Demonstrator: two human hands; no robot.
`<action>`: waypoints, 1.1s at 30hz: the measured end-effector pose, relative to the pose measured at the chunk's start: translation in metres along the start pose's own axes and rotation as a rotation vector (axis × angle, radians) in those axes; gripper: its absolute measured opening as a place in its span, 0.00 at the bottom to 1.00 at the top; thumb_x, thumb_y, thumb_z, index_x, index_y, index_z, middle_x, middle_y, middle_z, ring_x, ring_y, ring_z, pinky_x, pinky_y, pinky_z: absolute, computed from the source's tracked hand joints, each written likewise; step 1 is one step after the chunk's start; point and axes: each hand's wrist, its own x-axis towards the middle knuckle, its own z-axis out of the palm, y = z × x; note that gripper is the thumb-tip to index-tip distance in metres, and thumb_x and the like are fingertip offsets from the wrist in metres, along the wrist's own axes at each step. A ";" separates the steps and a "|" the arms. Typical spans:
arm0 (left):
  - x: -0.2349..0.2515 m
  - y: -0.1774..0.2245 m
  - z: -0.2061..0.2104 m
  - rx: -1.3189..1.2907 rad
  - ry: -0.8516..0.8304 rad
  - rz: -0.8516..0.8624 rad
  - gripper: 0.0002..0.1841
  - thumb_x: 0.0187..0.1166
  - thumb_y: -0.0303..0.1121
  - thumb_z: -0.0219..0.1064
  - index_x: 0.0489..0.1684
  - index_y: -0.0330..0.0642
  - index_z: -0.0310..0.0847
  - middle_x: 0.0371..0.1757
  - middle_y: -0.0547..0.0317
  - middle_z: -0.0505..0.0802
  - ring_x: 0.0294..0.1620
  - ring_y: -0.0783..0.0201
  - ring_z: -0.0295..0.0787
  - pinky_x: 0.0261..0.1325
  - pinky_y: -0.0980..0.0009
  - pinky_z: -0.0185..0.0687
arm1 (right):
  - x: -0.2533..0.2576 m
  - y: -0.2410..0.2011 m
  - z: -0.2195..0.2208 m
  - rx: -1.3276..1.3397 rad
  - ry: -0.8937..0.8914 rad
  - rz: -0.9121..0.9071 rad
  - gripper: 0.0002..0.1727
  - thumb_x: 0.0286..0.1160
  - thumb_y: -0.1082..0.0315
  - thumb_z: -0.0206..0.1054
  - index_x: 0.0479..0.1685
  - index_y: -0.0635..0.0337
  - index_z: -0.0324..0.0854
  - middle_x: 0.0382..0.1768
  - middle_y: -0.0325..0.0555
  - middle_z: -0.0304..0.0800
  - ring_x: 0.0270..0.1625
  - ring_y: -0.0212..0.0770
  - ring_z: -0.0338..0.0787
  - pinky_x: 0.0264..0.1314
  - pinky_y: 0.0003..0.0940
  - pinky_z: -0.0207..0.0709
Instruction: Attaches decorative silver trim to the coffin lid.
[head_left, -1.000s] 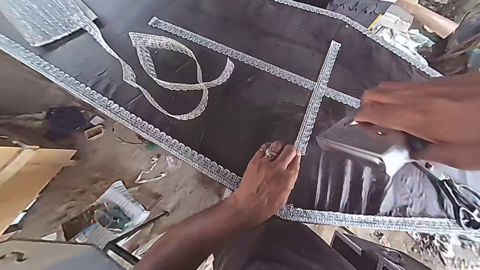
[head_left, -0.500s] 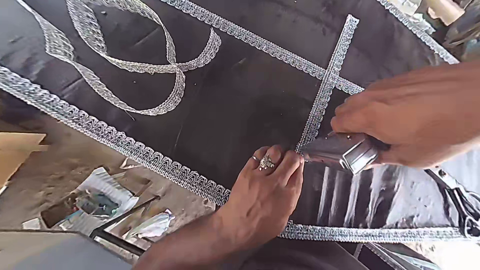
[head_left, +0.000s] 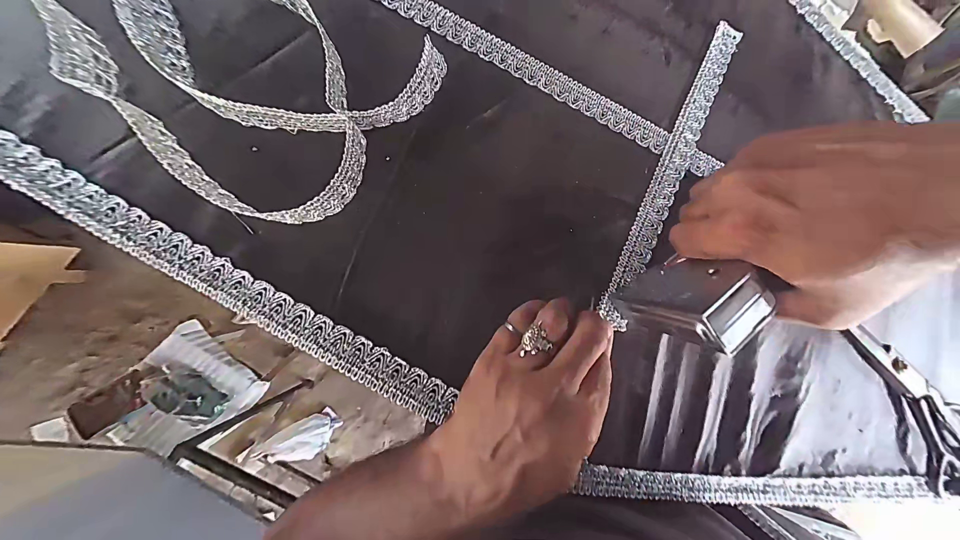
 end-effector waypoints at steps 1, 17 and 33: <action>0.000 0.000 0.000 -0.001 -0.005 0.000 0.13 0.84 0.28 0.59 0.49 0.44 0.93 0.43 0.56 0.91 0.50 0.55 0.85 0.58 0.61 0.78 | -0.001 -0.001 -0.002 -0.003 -0.010 0.009 0.14 0.42 0.46 0.75 0.17 0.40 0.81 0.15 0.26 0.74 0.19 0.29 0.80 0.18 0.33 0.72; 0.002 -0.001 0.000 -0.013 -0.017 0.016 0.13 0.83 0.27 0.58 0.48 0.44 0.92 0.45 0.57 0.92 0.50 0.55 0.86 0.56 0.61 0.78 | 0.000 -0.011 0.005 -0.054 0.065 -0.032 0.16 0.39 0.44 0.73 0.14 0.42 0.79 0.14 0.27 0.74 0.19 0.31 0.80 0.17 0.33 0.70; 0.004 -0.001 -0.002 0.019 -0.011 0.065 0.11 0.81 0.27 0.59 0.38 0.44 0.91 0.46 0.56 0.93 0.51 0.55 0.88 0.57 0.61 0.80 | -0.013 -0.021 -0.011 -0.102 0.099 -0.085 0.09 0.45 0.55 0.73 0.19 0.48 0.83 0.17 0.33 0.75 0.19 0.36 0.80 0.18 0.36 0.69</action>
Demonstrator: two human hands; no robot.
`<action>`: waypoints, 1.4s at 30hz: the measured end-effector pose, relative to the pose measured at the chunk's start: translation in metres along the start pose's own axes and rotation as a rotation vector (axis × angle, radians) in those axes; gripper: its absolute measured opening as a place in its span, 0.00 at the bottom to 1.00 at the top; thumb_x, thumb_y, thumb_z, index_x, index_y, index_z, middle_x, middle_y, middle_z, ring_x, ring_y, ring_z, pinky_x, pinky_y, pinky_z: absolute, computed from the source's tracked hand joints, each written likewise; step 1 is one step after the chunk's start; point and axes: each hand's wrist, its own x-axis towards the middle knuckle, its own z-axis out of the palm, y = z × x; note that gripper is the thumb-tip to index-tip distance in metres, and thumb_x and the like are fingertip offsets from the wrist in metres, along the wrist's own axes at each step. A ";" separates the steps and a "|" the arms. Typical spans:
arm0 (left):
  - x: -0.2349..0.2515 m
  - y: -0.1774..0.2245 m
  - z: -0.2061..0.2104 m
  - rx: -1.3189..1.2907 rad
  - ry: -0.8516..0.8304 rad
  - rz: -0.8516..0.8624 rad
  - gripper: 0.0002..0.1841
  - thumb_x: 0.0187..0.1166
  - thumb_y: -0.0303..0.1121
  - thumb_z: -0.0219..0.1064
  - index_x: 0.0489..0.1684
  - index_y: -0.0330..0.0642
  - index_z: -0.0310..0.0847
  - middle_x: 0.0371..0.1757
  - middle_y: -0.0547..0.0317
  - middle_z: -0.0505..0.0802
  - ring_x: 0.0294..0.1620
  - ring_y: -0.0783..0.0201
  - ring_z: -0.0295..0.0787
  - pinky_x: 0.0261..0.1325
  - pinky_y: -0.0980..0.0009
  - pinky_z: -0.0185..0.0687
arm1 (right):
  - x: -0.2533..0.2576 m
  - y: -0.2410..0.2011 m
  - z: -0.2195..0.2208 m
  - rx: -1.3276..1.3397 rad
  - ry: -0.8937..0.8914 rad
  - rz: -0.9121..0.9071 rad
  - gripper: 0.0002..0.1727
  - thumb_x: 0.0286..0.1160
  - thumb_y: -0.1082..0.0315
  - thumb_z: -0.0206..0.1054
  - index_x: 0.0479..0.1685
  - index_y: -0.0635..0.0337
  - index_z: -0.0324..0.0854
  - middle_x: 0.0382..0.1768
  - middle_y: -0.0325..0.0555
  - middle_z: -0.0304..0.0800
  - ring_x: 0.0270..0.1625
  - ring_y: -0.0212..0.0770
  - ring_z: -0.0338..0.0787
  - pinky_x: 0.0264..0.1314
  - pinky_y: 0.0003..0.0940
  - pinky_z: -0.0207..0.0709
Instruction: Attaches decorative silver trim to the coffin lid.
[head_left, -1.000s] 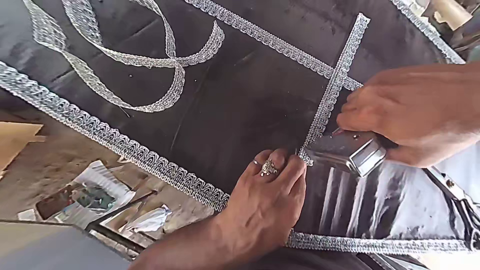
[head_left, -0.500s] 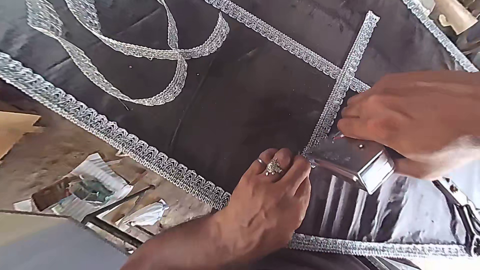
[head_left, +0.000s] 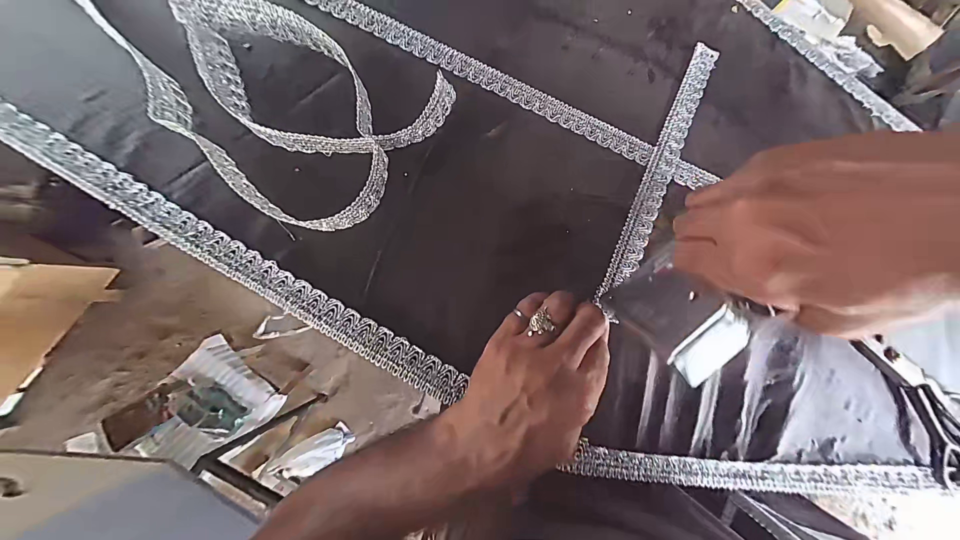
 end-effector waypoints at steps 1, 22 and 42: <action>-0.001 0.001 0.000 0.000 -0.015 -0.005 0.12 0.82 0.27 0.59 0.44 0.44 0.92 0.45 0.56 0.92 0.51 0.54 0.88 0.57 0.60 0.80 | -0.002 0.001 -0.002 0.021 -0.115 0.074 0.09 0.46 0.58 0.76 0.26 0.46 0.85 0.22 0.33 0.77 0.23 0.36 0.81 0.21 0.37 0.72; 0.000 0.000 -0.001 -0.050 -0.034 -0.046 0.14 0.82 0.26 0.58 0.48 0.45 0.93 0.43 0.56 0.91 0.51 0.53 0.86 0.58 0.60 0.78 | -0.039 -0.047 -0.028 0.085 -0.142 0.585 0.25 0.61 0.49 0.76 0.52 0.55 0.85 0.46 0.46 0.84 0.50 0.49 0.88 0.50 0.48 0.82; 0.002 -0.029 -0.040 -0.301 -0.256 -0.063 0.18 0.83 0.30 0.54 0.55 0.55 0.92 0.54 0.56 0.93 0.55 0.54 0.90 0.49 0.57 0.86 | -0.041 -0.146 -0.033 1.268 -0.035 1.148 0.20 0.75 0.45 0.70 0.50 0.51 0.80 0.26 0.31 0.80 0.25 0.27 0.82 0.25 0.31 0.77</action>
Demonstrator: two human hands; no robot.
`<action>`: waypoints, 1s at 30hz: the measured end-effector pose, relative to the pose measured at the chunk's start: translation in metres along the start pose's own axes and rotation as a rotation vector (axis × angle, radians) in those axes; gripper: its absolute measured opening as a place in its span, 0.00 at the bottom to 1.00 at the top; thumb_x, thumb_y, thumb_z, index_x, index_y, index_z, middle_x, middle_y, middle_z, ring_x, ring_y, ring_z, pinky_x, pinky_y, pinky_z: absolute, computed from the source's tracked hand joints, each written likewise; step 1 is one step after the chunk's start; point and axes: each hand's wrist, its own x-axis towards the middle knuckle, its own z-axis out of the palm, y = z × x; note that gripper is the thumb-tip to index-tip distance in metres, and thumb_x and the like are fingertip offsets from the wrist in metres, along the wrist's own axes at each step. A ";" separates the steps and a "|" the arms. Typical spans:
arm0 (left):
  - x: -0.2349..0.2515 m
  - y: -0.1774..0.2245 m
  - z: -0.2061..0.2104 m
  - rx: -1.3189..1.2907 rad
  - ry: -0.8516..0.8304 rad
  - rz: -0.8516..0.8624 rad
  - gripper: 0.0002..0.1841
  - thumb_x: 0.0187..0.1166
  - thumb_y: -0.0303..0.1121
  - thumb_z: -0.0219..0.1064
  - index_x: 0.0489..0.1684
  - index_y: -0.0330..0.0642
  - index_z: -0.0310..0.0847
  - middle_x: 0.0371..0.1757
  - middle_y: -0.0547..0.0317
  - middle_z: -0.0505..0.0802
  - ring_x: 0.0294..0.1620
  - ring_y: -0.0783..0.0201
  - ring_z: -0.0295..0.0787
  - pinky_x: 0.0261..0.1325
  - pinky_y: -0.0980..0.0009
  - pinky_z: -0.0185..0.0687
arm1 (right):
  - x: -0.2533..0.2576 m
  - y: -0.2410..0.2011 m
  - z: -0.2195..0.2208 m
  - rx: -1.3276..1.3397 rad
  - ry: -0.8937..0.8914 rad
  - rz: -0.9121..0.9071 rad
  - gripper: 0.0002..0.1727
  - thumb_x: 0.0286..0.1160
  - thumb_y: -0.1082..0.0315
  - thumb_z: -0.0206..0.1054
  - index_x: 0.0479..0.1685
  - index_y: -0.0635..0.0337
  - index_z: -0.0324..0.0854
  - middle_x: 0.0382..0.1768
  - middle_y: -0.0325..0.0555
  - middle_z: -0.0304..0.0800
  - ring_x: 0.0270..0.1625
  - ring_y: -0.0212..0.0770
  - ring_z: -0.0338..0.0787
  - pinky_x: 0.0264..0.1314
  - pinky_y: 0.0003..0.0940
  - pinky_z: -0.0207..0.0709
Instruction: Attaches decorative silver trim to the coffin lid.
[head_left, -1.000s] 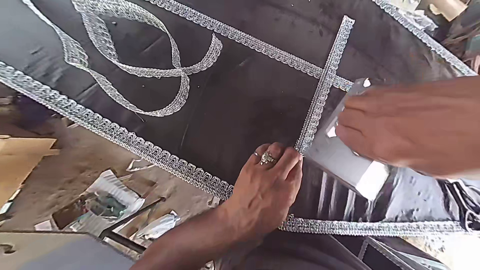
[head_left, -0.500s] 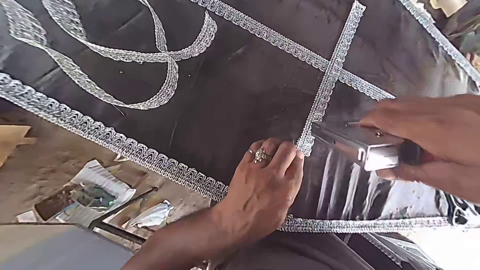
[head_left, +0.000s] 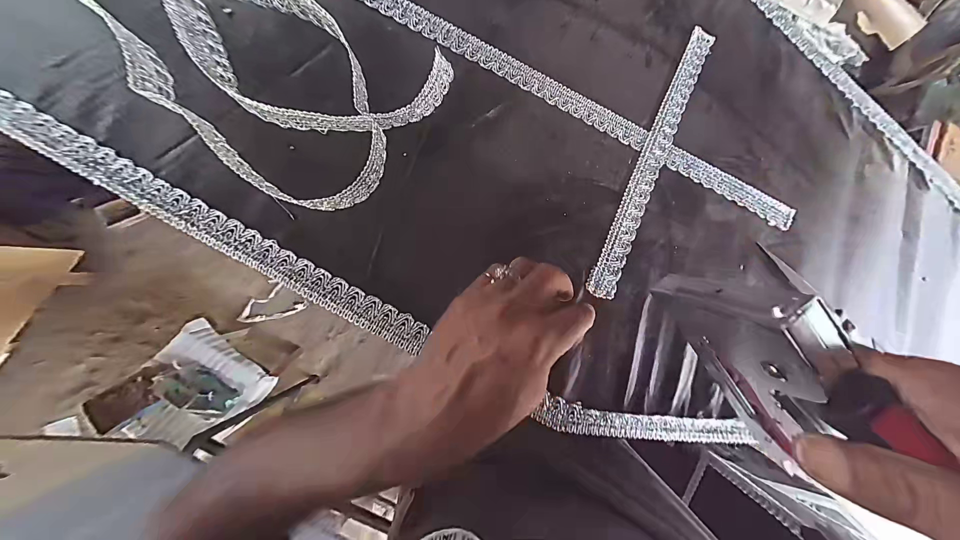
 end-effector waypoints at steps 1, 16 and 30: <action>0.003 -0.005 -0.017 -0.011 -0.058 0.024 0.18 0.85 0.31 0.53 0.55 0.55 0.92 0.51 0.59 0.93 0.50 0.58 0.91 0.45 0.59 0.87 | -0.002 -0.002 0.006 0.041 -0.017 0.050 0.17 0.76 0.49 0.71 0.49 0.52 0.81 0.27 0.33 0.82 0.25 0.29 0.83 0.26 0.32 0.79; 0.175 -0.107 0.017 -0.264 -0.332 1.083 0.13 0.83 0.36 0.62 0.42 0.55 0.97 0.49 0.61 0.92 0.54 0.59 0.84 0.58 0.59 0.73 | 0.028 -0.043 0.092 0.539 0.306 0.325 0.09 0.74 0.52 0.71 0.41 0.44 0.85 0.29 0.25 0.90 0.31 0.23 0.89 0.32 0.26 0.85; 0.169 -0.110 0.023 -0.213 -0.290 1.088 0.16 0.83 0.37 0.55 0.40 0.52 0.94 0.54 0.57 0.89 0.64 0.52 0.81 0.67 0.50 0.71 | 0.037 -0.078 0.122 0.773 0.464 0.322 0.01 0.74 0.57 0.71 0.38 0.39 0.87 0.30 0.19 0.90 0.32 0.17 0.87 0.33 0.19 0.83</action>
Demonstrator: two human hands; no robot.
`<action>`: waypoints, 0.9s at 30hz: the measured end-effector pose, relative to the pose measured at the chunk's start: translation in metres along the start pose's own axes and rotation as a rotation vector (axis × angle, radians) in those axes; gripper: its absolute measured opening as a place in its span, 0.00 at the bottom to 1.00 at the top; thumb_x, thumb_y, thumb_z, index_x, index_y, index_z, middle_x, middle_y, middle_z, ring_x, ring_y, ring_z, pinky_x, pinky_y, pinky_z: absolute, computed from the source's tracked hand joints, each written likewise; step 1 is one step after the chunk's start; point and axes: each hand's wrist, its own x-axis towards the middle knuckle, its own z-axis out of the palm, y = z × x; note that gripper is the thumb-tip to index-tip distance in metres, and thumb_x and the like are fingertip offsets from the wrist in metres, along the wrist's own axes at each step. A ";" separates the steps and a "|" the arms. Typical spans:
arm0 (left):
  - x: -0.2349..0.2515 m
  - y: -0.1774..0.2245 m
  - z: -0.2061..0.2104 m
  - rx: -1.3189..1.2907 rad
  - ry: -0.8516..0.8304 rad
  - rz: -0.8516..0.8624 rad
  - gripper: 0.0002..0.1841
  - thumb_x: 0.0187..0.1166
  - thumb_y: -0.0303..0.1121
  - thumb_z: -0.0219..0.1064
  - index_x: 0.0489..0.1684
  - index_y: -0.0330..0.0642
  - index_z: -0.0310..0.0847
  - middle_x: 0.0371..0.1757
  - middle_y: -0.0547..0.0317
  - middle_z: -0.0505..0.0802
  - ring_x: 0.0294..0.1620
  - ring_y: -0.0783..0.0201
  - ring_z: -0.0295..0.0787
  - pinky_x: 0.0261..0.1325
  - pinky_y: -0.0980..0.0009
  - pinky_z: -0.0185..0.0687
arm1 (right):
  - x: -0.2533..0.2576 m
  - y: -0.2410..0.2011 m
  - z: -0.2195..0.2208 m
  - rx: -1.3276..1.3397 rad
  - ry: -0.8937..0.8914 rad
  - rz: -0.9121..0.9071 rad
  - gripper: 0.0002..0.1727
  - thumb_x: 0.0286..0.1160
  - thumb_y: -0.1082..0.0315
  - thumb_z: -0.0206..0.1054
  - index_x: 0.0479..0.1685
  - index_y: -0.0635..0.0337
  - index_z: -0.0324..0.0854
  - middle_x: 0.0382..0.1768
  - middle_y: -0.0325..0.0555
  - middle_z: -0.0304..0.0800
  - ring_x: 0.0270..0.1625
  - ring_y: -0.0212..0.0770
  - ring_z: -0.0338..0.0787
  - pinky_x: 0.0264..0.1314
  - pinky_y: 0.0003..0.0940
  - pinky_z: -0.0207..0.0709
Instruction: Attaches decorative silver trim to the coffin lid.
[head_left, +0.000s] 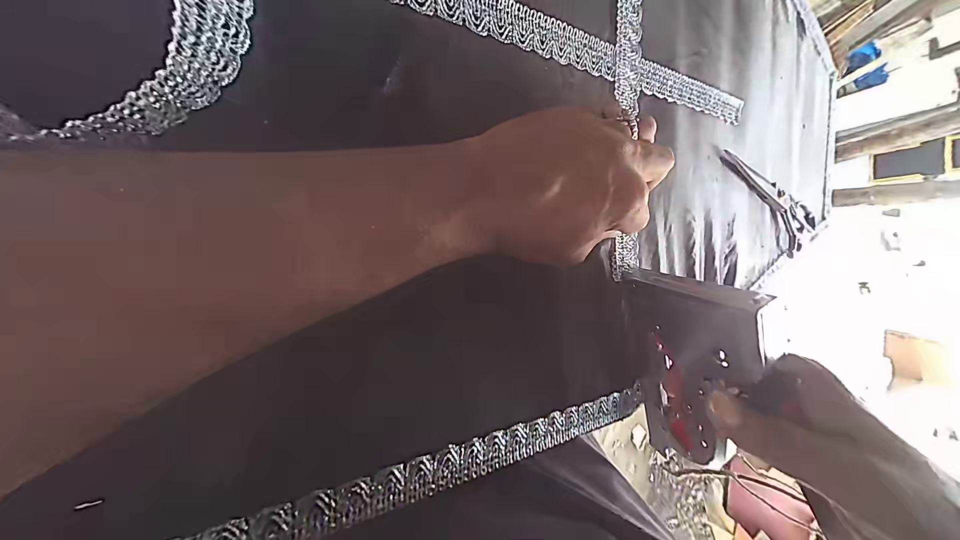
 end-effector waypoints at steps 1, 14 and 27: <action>0.000 0.001 -0.001 0.000 -0.005 -0.004 0.16 0.84 0.36 0.55 0.41 0.51 0.94 0.54 0.56 0.89 0.65 0.52 0.81 0.69 0.50 0.71 | 0.000 0.000 0.001 0.011 0.003 -0.002 0.02 0.74 0.57 0.71 0.37 0.39 0.87 0.29 0.19 0.90 0.31 0.17 0.87 0.33 0.18 0.82; 0.001 0.006 -0.002 0.020 -0.029 -0.039 0.13 0.82 0.34 0.58 0.42 0.51 0.92 0.56 0.55 0.88 0.65 0.50 0.81 0.68 0.48 0.70 | 0.004 0.014 0.010 -0.025 0.116 -0.140 0.07 0.69 0.50 0.75 0.36 0.37 0.87 0.28 0.19 0.91 0.29 0.18 0.88 0.31 0.18 0.84; 0.000 0.006 -0.002 0.030 -0.052 -0.012 0.17 0.83 0.35 0.56 0.48 0.64 0.95 0.59 0.57 0.88 0.67 0.51 0.79 0.70 0.47 0.65 | 0.014 0.030 0.014 -0.009 0.160 -0.237 0.09 0.72 0.49 0.75 0.39 0.41 0.88 0.29 0.24 0.93 0.30 0.23 0.91 0.33 0.23 0.88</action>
